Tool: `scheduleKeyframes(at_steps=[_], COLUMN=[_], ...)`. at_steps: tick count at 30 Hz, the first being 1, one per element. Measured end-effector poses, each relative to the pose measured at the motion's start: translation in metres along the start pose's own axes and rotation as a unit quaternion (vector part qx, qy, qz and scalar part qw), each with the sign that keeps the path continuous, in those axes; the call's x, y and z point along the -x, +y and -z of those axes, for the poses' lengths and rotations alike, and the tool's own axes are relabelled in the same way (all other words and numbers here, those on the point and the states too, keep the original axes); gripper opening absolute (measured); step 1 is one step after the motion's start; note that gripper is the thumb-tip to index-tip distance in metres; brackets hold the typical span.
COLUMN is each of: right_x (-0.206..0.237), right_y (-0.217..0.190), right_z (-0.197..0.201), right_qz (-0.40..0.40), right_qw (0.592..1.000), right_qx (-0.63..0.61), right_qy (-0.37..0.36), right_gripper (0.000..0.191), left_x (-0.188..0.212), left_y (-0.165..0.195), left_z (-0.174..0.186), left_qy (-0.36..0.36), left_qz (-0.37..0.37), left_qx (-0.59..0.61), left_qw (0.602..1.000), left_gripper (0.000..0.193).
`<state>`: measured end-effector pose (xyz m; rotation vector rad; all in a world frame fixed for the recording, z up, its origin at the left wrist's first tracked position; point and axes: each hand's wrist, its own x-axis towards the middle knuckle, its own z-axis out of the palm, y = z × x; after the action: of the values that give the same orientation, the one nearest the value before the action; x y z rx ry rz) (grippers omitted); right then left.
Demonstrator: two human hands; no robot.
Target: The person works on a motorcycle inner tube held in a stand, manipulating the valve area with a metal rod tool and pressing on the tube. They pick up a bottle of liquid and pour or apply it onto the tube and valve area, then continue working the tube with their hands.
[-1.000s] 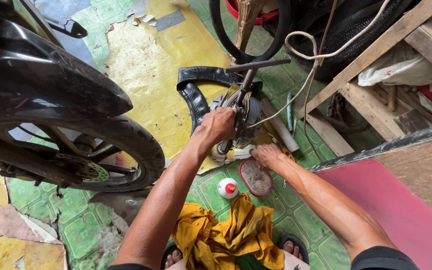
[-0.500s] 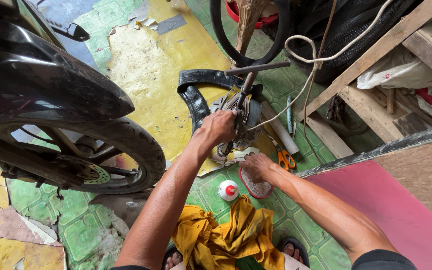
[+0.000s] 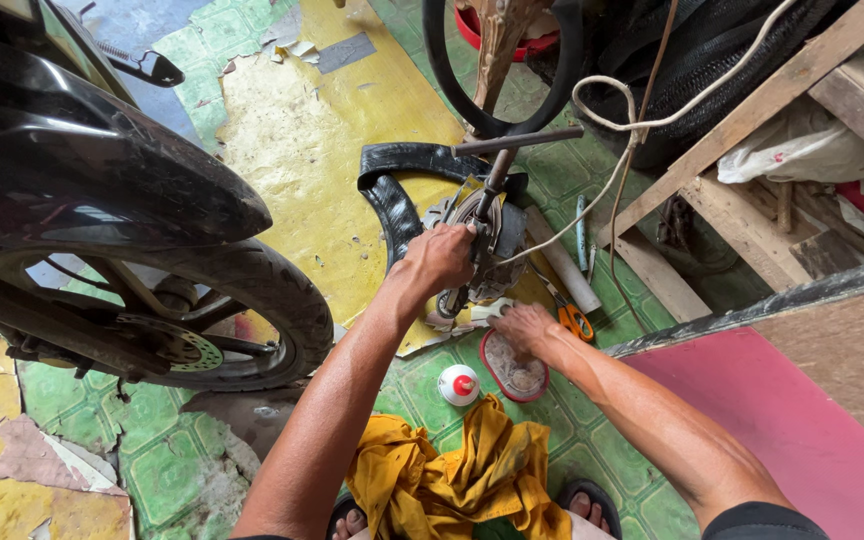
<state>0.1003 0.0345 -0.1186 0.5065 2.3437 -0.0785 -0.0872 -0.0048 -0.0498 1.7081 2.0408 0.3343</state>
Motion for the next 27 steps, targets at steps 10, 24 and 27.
scheduleKeyframes(at_steps=[10,24,27], right_x=[-0.003,0.004,0.003], right_y=[-0.004,-0.007,-0.008], right_z=[-0.010,-0.004,-0.008], right_qz=[0.030,0.038,0.048], right_qw=[0.999,0.998,0.997], right_qx=[-0.019,-0.019,-0.005], right_qy=[-0.008,0.048,0.053], right_gripper=[0.072,0.067,0.063], left_x=[0.000,-0.008,-0.007], left_y=[0.000,-0.008,-0.006], left_z=[0.000,-0.011,-0.010], left_qy=[-0.010,0.030,0.034], left_qz=[0.008,-0.019,-0.018], left_qx=[-0.006,0.000,0.005], left_qw=[1.000,0.999,0.999], left_gripper=[0.030,0.026,0.023])
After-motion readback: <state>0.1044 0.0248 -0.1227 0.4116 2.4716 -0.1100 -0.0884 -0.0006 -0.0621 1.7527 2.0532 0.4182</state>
